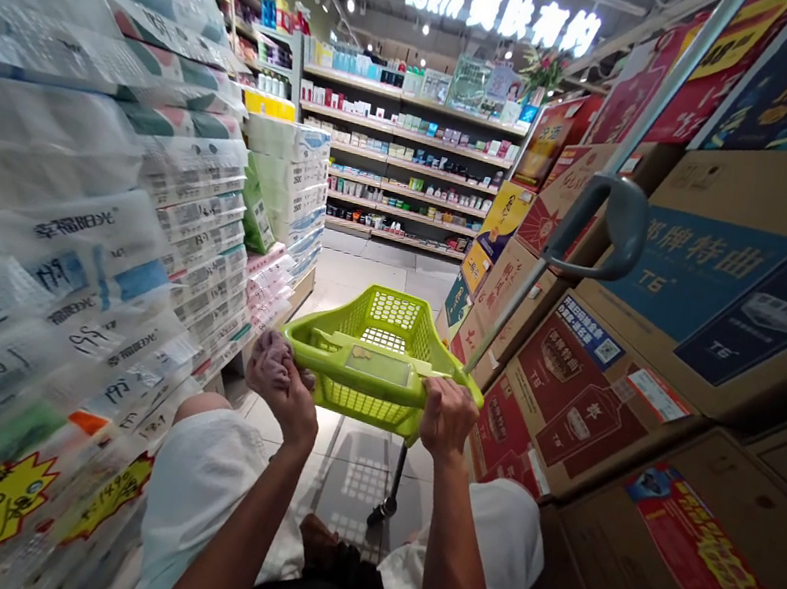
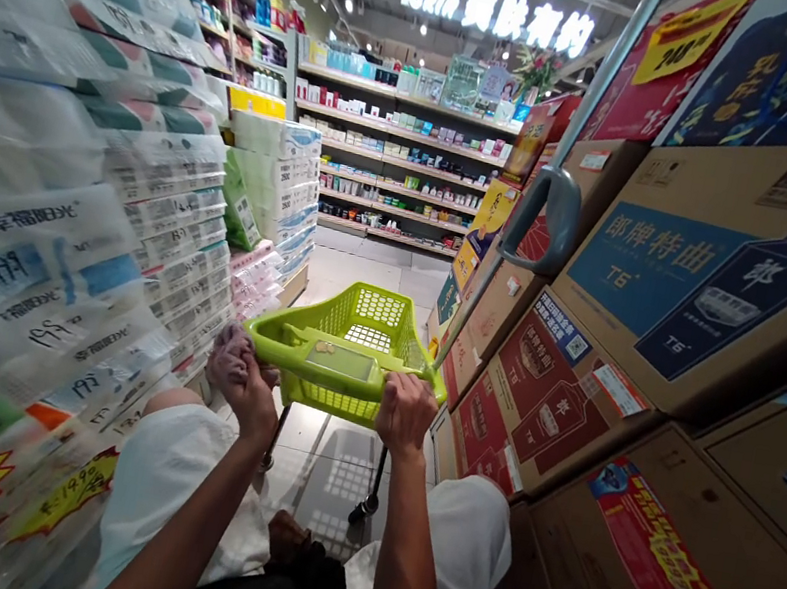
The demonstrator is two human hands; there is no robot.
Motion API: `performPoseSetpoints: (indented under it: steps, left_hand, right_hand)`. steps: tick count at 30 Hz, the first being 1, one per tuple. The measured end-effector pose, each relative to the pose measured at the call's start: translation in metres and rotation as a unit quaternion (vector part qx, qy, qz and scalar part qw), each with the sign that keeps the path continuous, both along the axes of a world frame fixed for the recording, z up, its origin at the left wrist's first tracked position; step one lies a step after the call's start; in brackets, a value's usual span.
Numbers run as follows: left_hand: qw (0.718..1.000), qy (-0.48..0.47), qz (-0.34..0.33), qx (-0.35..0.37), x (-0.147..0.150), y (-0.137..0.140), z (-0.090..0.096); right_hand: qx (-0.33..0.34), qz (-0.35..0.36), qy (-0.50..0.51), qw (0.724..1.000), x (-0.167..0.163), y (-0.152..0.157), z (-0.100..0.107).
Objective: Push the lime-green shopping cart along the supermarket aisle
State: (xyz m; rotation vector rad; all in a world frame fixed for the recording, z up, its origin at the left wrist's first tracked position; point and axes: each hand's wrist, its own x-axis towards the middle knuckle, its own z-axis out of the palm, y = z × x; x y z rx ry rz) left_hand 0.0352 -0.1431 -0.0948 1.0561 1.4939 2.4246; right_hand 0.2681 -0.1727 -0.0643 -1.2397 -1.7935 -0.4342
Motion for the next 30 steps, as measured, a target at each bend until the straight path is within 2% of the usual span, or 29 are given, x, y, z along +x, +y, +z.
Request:
performPoseSetpoints:
  steps: [2,3,5,7,10,12,16,19,21,24,26,27,30]
  left_hand:
    - [0.995,0.085,0.047,0.013,0.008,-0.011,-0.001]
    - [0.987,0.153,0.038,0.023,0.012,-0.017,-0.001]
    - [0.950,0.309,-0.023,0.042,0.016,-0.024,0.003]
    - [0.908,0.413,-0.064,0.034,0.010,-0.024,0.014]
    - [0.906,0.413,-0.075,-0.056,-0.013,-0.012,0.041]
    - [0.891,0.414,-0.134,-0.130,-0.027,-0.003,0.061]
    - [0.803,0.488,-0.245,-0.238,-0.030,0.009,0.094]
    - [0.749,0.520,-0.298,-0.283,-0.018,0.019,0.108]
    - [0.733,0.516,-0.338,-0.287,-0.010,0.029,0.111]
    - [0.731,0.477,-0.395,-0.286,-0.004,0.041,0.110]
    - [0.748,0.443,-0.413,-0.269,0.000,0.040,0.101]
    - [0.771,0.421,-0.409,-0.246,0.003,0.036,0.094]
    - [0.881,0.310,-0.336,-0.118,0.015,0.015,0.060]
  right_hand:
    - [0.001,-0.001,-0.005,1.000,0.009,0.001,-0.001]
    - [0.002,-0.005,-0.005,1.000,0.014,0.002,-0.001]
    - [0.008,-0.024,0.000,1.000,0.025,0.005,0.000]
    - [0.012,-0.052,0.005,0.999,0.033,0.008,0.003]
    - [0.013,-0.090,0.014,0.996,0.030,0.010,0.013]
    - [0.014,-0.080,0.013,0.997,0.014,0.009,0.019]
    - [0.000,-0.009,-0.014,1.000,-0.030,0.013,0.024]
    - [-0.013,-0.026,-0.003,1.000,-0.047,0.018,0.021]
    - [-0.019,-0.044,0.013,0.999,-0.044,0.020,0.019]
    - [-0.018,-0.047,0.010,0.999,-0.030,0.022,0.016]
    - [-0.010,-0.044,0.004,0.999,-0.021,0.024,0.015]
    - [-0.007,-0.043,0.005,0.999,-0.018,0.025,0.014]
    - [0.003,-0.041,0.020,0.999,-0.014,0.030,0.011]
